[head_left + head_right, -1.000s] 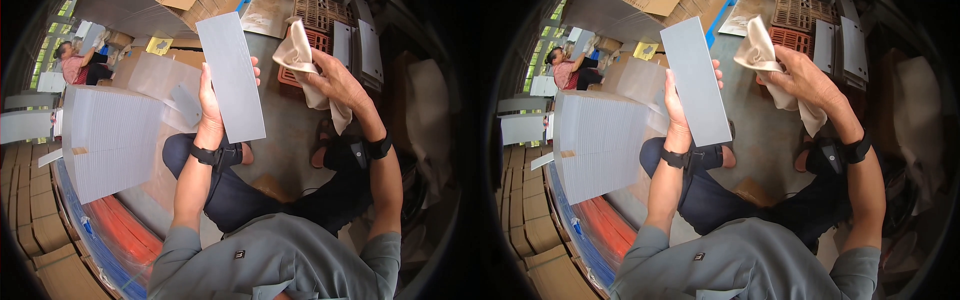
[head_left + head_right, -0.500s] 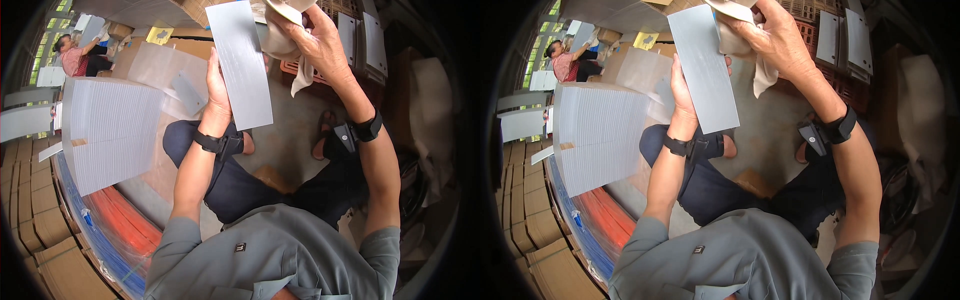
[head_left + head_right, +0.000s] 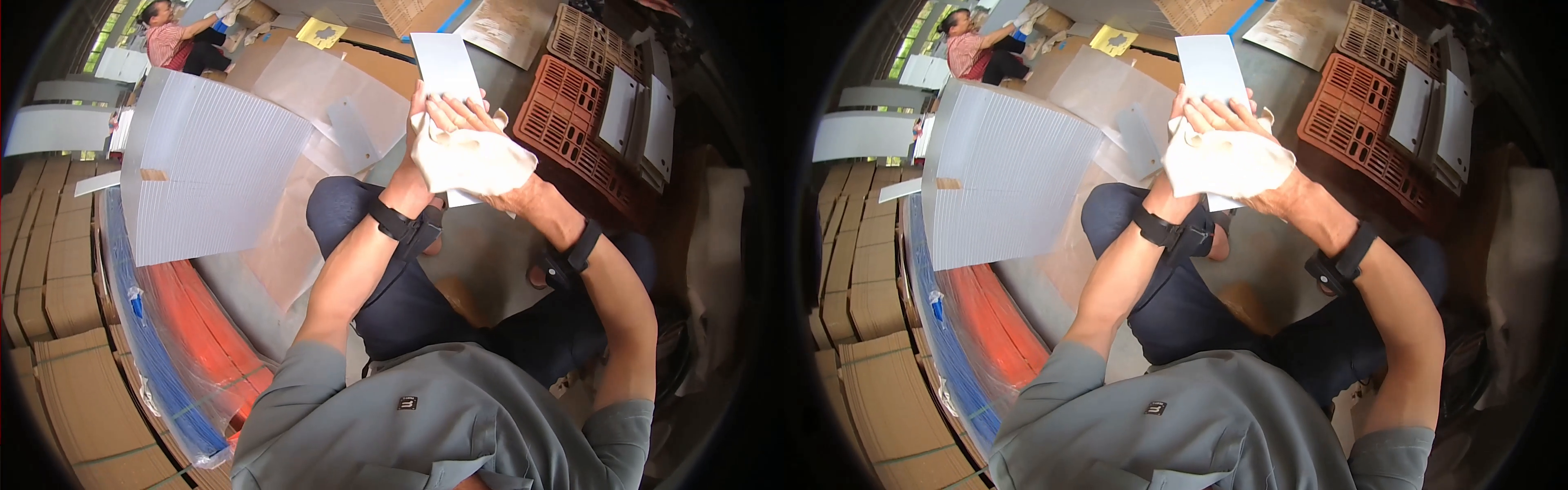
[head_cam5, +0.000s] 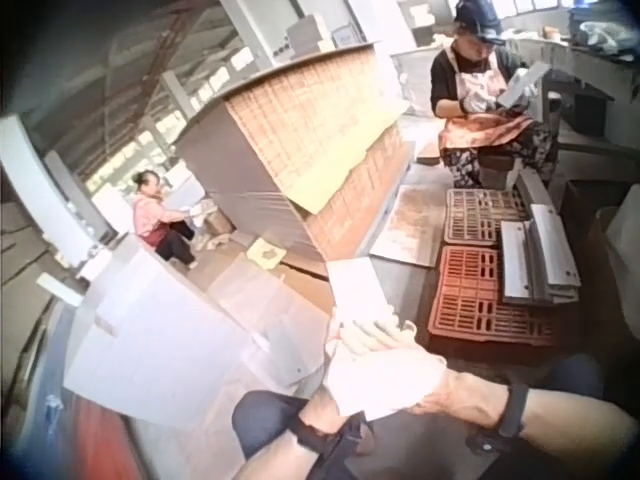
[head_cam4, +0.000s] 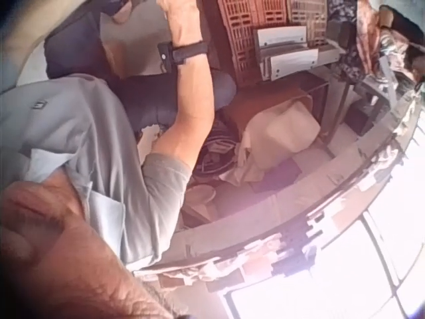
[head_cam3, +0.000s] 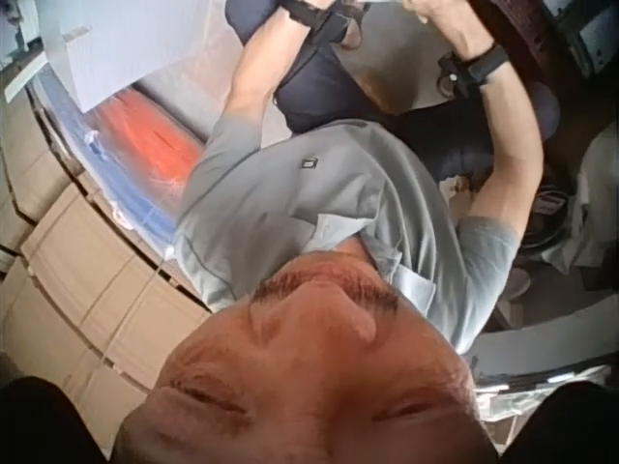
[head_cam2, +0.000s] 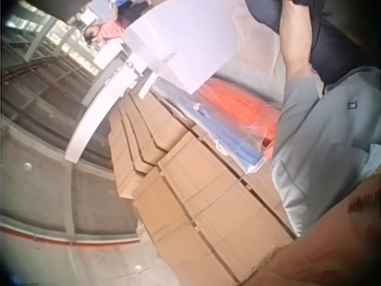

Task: Cleaning furniture panels with a cloth and a cleaning block before stacking them on a pallet.

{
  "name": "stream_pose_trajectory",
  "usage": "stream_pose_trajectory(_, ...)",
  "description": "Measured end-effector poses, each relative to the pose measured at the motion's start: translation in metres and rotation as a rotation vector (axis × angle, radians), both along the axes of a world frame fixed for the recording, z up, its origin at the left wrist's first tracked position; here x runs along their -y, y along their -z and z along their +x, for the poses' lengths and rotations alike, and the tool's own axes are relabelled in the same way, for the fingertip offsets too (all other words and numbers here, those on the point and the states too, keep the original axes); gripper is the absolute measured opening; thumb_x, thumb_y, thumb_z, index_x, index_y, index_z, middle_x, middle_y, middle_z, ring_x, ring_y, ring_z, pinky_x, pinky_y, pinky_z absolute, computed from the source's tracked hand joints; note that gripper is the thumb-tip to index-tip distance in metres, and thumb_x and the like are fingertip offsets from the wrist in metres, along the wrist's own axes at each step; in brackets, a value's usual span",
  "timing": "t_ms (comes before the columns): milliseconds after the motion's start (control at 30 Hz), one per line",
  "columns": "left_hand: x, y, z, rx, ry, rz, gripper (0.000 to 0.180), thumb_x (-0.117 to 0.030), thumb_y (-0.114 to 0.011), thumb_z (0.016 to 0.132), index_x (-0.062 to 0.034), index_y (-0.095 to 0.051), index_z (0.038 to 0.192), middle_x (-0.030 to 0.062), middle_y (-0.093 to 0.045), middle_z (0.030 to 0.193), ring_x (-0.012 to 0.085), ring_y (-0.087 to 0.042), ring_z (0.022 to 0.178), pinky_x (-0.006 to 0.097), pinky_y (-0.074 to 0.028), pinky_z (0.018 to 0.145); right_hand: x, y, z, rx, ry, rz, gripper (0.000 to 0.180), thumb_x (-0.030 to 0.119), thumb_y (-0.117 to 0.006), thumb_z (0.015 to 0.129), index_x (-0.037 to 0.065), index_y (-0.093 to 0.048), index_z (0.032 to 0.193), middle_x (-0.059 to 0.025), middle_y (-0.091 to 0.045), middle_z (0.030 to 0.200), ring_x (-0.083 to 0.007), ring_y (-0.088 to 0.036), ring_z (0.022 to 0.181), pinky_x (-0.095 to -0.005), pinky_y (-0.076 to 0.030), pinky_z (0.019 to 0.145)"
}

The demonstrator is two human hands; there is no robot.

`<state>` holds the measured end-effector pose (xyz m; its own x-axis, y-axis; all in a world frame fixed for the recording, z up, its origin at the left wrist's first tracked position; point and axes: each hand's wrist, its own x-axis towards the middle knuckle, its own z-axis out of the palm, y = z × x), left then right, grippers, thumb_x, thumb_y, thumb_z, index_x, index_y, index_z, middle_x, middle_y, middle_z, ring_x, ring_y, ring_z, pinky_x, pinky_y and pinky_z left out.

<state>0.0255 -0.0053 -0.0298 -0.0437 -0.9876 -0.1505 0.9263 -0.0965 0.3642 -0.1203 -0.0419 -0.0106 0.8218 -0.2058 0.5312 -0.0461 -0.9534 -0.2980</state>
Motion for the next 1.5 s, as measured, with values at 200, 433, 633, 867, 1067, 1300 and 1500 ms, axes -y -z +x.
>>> stream_pose_trajectory(200,0.002,0.015,0.054,0.147,-0.24,0.017,0.079,-0.071,-0.039,0.097,-0.0009,-0.052,0.131,0.0154,-0.064,0.113,0.0272,-0.063,0.103,0.046,-0.056,0.09,-0.052,0.011,-0.015,-0.226,-0.223,-0.169,0.061,0.031,-0.059,0.091,0.009,-0.047,0.147,-0.0092,-0.043,0.156,-0.0284,-0.037,0.147,-0.0497,-0.024,0.123)
stream_pose_trajectory(433,0.005,0.11,0.202,1.106,-0.56,0.736,0.076,-0.06,-0.061,0.091,0.0014,-0.049,0.134,0.0241,-0.055,0.125,0.0341,-0.058,0.115,0.052,-0.052,0.096,-0.034,0.026,-0.03,-0.298,-0.33,0.433,0.042,0.021,-0.067,0.084,0.005,-0.059,0.122,-0.0135,-0.062,0.125,-0.0306,-0.059,0.118,-0.0412,-0.047,0.104)
stream_pose_trajectory(633,-0.003,0.148,0.226,1.729,-0.322,1.321,0.094,-0.059,-0.077,0.077,0.0005,-0.043,0.142,0.028,-0.037,0.144,0.0466,-0.041,0.133,0.056,-0.047,0.103,-0.029,0.04,-0.045,-0.5,-0.225,0.307,0.017,0.01,-0.065,0.08,0.002,-0.061,0.094,-0.0156,-0.065,0.087,-0.035,-0.066,0.079,-0.0419,-0.054,0.076)
stream_pose_trajectory(867,-0.003,0.171,0.262,1.751,-0.225,1.531,0.098,-0.06,-0.077,0.077,-0.0015,-0.036,0.145,0.0229,-0.041,0.138,0.0404,-0.044,0.13,0.055,-0.048,0.1,-0.016,0.023,-0.047,-0.618,-0.181,0.228,0.015,0.009,-0.066,0.079,0.001,-0.06,0.09,-0.015,-0.062,0.08,-0.0327,-0.065,0.073,-0.0409,-0.054,0.071)
stream_pose_trajectory(1067,0.0,0.191,0.271,1.808,-0.22,1.565,0.098,-0.056,-0.078,0.077,-0.0026,-0.033,0.146,0.022,-0.043,0.136,0.0405,-0.045,0.127,0.055,-0.047,0.101,-0.016,0.019,-0.056,-0.696,-0.127,0.241,0.013,0.009,-0.066,0.079,0.001,-0.06,0.088,-0.0121,-0.063,0.079,-0.0306,-0.066,0.072,-0.0406,-0.054,0.068)
stream_pose_trajectory(1300,0.056,0.203,0.168,2.083,-0.542,0.49,0.067,-0.038,-0.072,0.091,-0.0009,-0.046,0.141,0.0214,-0.054,0.132,0.0331,-0.054,0.121,0.048,-0.045,0.102,-0.007,-0.002,-0.064,-0.536,-0.09,0.223,0.018,0.016,-0.063,0.088,-0.002,-0.061,0.088,-0.015,-0.064,0.073,-0.0325,-0.067,0.063,-0.0405,-0.054,0.056)
stream_pose_trajectory(1500,0.135,0.169,-0.078,1.311,0.056,0.062,0.06,-0.043,-0.071,0.093,0.0029,-0.058,0.13,0.0187,-0.071,0.11,0.023,-0.068,0.101,0.034,-0.054,0.087,0.021,-0.049,-0.095,-0.501,0.12,0.336,0.029,0.02,-0.074,0.082,-0.001,-0.054,0.088,-0.0154,-0.064,0.077,-0.035,-0.068,0.072,-0.0429,-0.055,0.063)
